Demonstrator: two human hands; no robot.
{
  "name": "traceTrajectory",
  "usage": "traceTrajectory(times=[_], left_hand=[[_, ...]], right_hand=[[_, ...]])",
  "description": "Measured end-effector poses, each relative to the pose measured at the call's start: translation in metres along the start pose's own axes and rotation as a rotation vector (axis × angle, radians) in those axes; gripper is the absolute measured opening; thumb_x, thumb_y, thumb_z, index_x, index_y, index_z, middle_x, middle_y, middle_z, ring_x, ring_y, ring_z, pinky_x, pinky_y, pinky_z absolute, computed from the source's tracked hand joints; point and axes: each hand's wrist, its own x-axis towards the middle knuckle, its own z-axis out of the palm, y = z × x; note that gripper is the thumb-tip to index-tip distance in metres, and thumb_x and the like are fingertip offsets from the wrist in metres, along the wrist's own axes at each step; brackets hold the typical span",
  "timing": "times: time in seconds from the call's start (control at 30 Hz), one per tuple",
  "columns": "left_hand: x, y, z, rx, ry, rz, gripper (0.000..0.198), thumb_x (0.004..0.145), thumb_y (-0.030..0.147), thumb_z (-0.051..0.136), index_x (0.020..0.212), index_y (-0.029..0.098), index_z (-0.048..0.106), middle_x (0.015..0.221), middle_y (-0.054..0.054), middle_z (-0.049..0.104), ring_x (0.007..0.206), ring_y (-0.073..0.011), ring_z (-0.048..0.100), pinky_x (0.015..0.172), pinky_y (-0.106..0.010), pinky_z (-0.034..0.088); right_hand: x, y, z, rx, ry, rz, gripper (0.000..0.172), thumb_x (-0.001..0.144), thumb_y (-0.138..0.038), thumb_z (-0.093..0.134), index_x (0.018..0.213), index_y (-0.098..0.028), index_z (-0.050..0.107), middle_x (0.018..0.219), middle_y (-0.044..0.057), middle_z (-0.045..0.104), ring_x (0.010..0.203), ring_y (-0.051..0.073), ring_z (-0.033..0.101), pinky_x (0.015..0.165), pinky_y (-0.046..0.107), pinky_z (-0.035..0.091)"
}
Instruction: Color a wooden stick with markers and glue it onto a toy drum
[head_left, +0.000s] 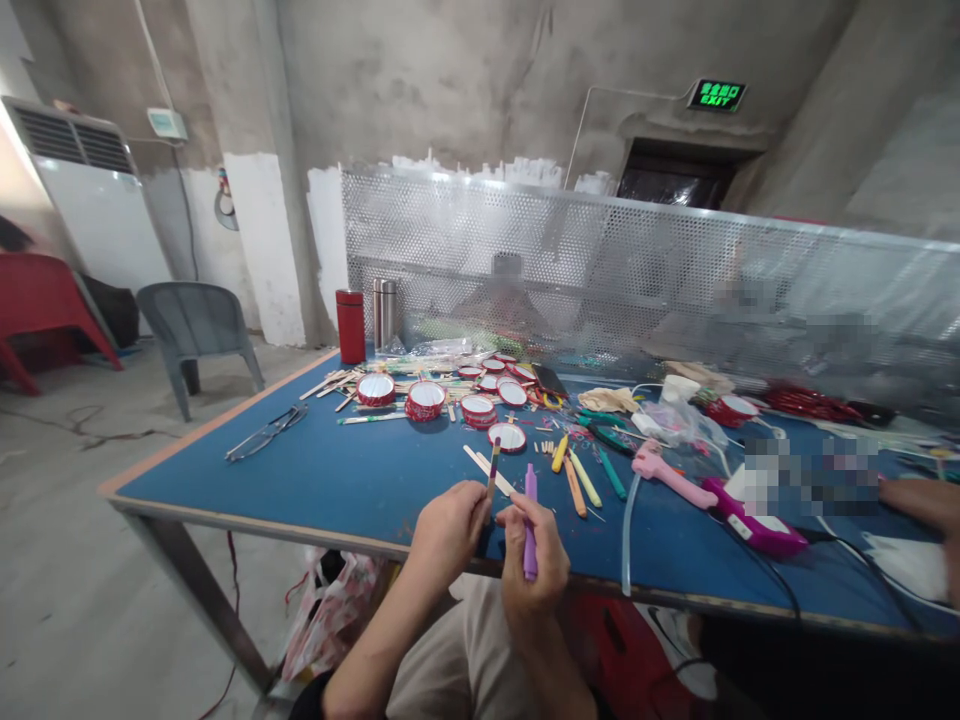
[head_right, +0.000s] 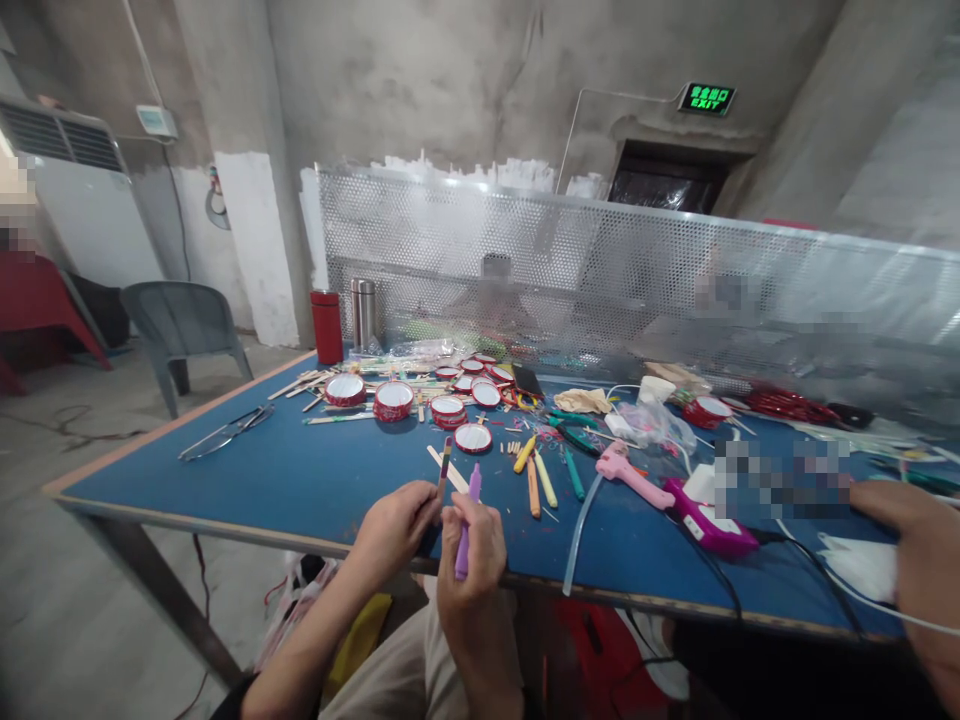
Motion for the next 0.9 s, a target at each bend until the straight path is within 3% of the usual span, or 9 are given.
traceTrajectory(times=[0.23,0.67,0.9], left_hand=[[-0.001,0.0,-0.005,-0.035,-0.052,-0.007,0.023,0.091,0.025,0.035,0.077,0.021,0.052,0.075,0.0,0.062,0.069,-0.0143,0.056,0.061,-0.023,0.036],[0.0,-0.001,-0.007,-0.165,-0.058,-0.06,0.017,0.09,0.027,0.036,0.086,0.023,0.052,0.08,0.0,0.066,0.072,-0.0141,0.06,0.063,-0.021,0.038],[0.001,0.0,-0.009,-0.124,-0.085,-0.036,0.015,0.087,0.023,0.041,0.083,0.022,0.056,0.079,0.0,0.067,0.071,-0.014,0.06,0.062,-0.021,0.039]], right_hand=[[0.011,0.0,0.003,-0.062,-0.03,0.076,0.018,0.089,-0.023,0.05,0.105,-0.016,0.057,0.092,0.008,0.067,0.083,0.018,0.066,0.074,0.031,0.052],[0.013,0.0,0.003,-0.136,-0.173,0.065,0.02,0.089,-0.025,0.051,0.107,-0.018,0.056,0.089,0.007,0.066,0.078,0.018,0.063,0.07,0.031,0.05],[0.014,0.001,0.004,-0.144,-0.168,0.044,0.02,0.089,-0.024,0.05,0.107,-0.018,0.056,0.09,0.007,0.066,0.079,0.018,0.063,0.072,0.031,0.05]])
